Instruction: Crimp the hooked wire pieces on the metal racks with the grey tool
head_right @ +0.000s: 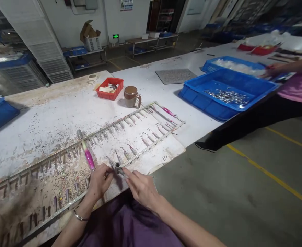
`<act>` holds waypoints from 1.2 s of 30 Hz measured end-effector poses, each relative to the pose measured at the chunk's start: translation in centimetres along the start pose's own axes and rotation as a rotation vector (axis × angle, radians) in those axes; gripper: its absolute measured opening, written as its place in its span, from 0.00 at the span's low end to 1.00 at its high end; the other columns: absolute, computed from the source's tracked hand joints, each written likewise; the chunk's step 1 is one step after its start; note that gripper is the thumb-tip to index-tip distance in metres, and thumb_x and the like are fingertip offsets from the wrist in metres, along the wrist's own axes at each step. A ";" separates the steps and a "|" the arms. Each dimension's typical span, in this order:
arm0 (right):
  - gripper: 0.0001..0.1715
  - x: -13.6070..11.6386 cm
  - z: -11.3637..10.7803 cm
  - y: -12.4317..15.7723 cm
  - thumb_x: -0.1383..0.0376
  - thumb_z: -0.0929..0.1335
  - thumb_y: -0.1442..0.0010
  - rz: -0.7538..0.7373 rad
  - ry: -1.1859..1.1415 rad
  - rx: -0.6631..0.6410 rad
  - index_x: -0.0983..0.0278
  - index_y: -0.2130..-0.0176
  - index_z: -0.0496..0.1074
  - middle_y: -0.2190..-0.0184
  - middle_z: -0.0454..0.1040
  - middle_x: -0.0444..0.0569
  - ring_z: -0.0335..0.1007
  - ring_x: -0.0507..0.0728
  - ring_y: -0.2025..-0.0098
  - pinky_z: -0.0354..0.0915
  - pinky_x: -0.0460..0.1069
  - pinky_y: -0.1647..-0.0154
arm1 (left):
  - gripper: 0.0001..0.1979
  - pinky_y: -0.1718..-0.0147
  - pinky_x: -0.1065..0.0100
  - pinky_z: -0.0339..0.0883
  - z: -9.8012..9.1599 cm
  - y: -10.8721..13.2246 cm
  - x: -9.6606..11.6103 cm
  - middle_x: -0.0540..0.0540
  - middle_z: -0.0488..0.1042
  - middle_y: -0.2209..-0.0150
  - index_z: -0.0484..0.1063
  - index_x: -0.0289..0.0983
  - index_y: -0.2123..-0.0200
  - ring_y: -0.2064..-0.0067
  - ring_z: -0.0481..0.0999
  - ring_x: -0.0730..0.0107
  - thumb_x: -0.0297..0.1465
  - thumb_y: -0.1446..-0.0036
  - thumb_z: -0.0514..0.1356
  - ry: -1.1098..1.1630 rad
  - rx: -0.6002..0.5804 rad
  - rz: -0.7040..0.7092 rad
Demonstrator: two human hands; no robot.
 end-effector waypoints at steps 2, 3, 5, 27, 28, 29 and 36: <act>0.24 0.1 -0.6 0.0 0.65 0.63 0.24 0.030 -0.021 0.106 0.62 0.32 0.68 0.59 0.83 0.52 0.81 0.57 0.64 0.78 0.49 0.65 | 0.07 0.59 0.63 0.72 0.0 0.1 -0.1 0.47 0.79 0.65 0.77 0.40 0.64 0.60 0.80 0.63 0.25 0.36 0.59 0.005 0.009 0.023; 0.26 0.1 -0.9 0.0 0.66 0.64 0.24 0.033 -0.020 0.159 0.61 0.30 0.66 0.55 0.84 0.53 0.82 0.58 0.61 0.79 0.50 0.63 | 0.07 0.59 0.63 0.72 0.0 0.2 -0.2 0.47 0.79 0.65 0.77 0.40 0.63 0.60 0.80 0.63 0.26 0.35 0.59 0.002 0.013 0.032; 0.30 0.2 -1.3 0.0 0.66 0.63 0.24 0.024 0.011 0.218 0.60 0.27 0.62 0.55 0.83 0.53 0.82 0.59 0.61 0.79 0.51 0.63 | 0.08 0.59 0.63 0.73 0.0 0.2 -0.3 0.46 0.80 0.64 0.79 0.40 0.61 0.59 0.80 0.62 0.26 0.34 0.59 0.000 0.007 0.043; 0.31 -0.1 -1.1 -1.0 0.67 0.62 0.24 -0.074 0.082 0.045 0.62 0.25 0.61 0.71 0.74 0.44 0.70 0.54 0.74 0.64 0.47 0.74 | 0.09 0.61 0.65 0.71 -0.3 -0.1 0.4 0.47 0.78 0.67 0.78 0.39 0.66 0.61 0.80 0.63 0.27 0.34 0.59 -0.022 -0.029 -0.015; 0.29 0.0 -0.9 -1.0 0.66 0.62 0.23 -0.071 0.109 0.002 0.61 0.27 0.63 0.73 0.73 0.44 0.69 0.53 0.76 0.62 0.46 0.76 | 0.09 0.61 0.64 0.71 -0.3 -0.1 0.4 0.46 0.78 0.66 0.79 0.39 0.65 0.61 0.80 0.63 0.28 0.34 0.59 -0.017 -0.031 -0.009; 0.28 0.0 -0.8 -0.9 0.65 0.62 0.23 -0.065 0.128 -0.039 0.61 0.28 0.66 0.74 0.72 0.43 0.68 0.52 0.77 0.61 0.46 0.77 | 0.09 0.60 0.63 0.72 -0.3 -0.1 0.4 0.46 0.79 0.66 0.80 0.40 0.64 0.60 0.80 0.63 0.28 0.34 0.59 -0.012 -0.030 -0.003; 0.30 0.4 -1.7 -0.2 0.66 0.63 0.24 -0.016 0.108 0.066 0.60 0.27 0.63 0.70 0.75 0.46 0.70 0.55 0.72 0.67 0.48 0.73 | 0.09 0.63 0.63 0.72 0.0 0.0 -0.1 0.47 0.78 0.68 0.78 0.40 0.66 0.63 0.79 0.63 0.29 0.34 0.59 -0.054 0.030 0.028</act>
Point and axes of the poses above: each hand's wrist, its own y-axis away from the middle knuckle, its own z-axis out of the palm, x = y × z, the point moved 2 cm from there along -y, towards the middle knuckle
